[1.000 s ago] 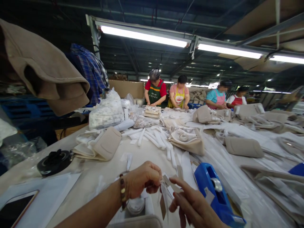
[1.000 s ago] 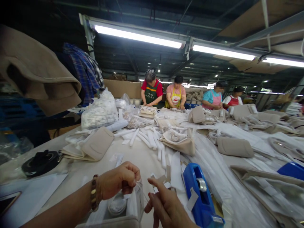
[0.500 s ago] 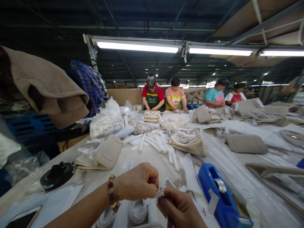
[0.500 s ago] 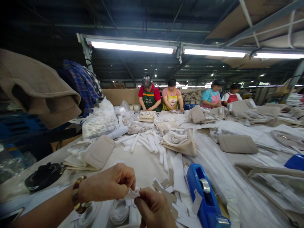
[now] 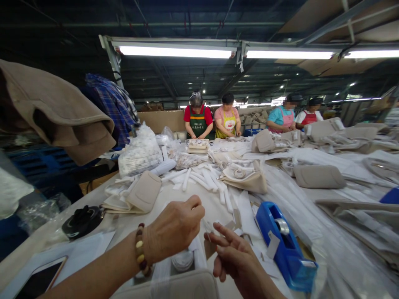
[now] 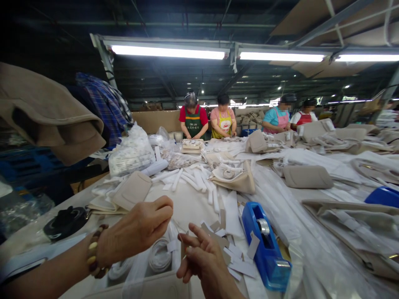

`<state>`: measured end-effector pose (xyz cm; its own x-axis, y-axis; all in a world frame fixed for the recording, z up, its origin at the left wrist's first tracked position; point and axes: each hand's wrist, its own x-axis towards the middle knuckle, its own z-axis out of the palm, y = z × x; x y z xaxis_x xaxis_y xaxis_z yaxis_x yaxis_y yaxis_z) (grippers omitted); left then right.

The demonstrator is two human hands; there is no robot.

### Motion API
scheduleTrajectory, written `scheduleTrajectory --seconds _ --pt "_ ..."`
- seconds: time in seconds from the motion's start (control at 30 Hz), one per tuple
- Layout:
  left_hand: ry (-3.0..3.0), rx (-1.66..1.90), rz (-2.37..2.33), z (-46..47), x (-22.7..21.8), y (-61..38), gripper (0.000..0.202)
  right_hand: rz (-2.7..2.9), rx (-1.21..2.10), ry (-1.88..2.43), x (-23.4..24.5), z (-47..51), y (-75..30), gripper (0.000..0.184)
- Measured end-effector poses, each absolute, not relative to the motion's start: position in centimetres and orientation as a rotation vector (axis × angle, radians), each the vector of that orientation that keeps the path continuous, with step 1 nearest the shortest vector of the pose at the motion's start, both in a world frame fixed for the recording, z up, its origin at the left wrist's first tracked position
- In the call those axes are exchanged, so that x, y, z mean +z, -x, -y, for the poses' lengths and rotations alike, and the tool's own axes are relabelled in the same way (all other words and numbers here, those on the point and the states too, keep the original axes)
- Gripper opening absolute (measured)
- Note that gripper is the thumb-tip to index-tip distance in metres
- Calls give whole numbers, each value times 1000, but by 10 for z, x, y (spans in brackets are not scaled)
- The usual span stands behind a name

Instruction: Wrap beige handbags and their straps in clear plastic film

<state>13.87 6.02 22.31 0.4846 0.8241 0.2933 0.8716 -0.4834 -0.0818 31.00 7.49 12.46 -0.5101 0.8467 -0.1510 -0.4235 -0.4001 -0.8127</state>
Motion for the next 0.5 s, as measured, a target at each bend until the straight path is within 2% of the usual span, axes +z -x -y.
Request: scheduleTrajectory --seconds 0.13,0.27,0.4,0.5 --pt "2433 -557 1403 -62 216 -133 17 743 2029 729 131 -71 -310 57" --pt "2417 -782 1364 -61 210 -132 19 681 2014 764 128 -72 -309 65" --pt "2442 -866 1385 -60 208 -136 19 903 1909 802 118 -77 -308 73" --pt "2463 -852 1410 -60 208 -138 19 1203 1683 824 112 -84 -306 67"
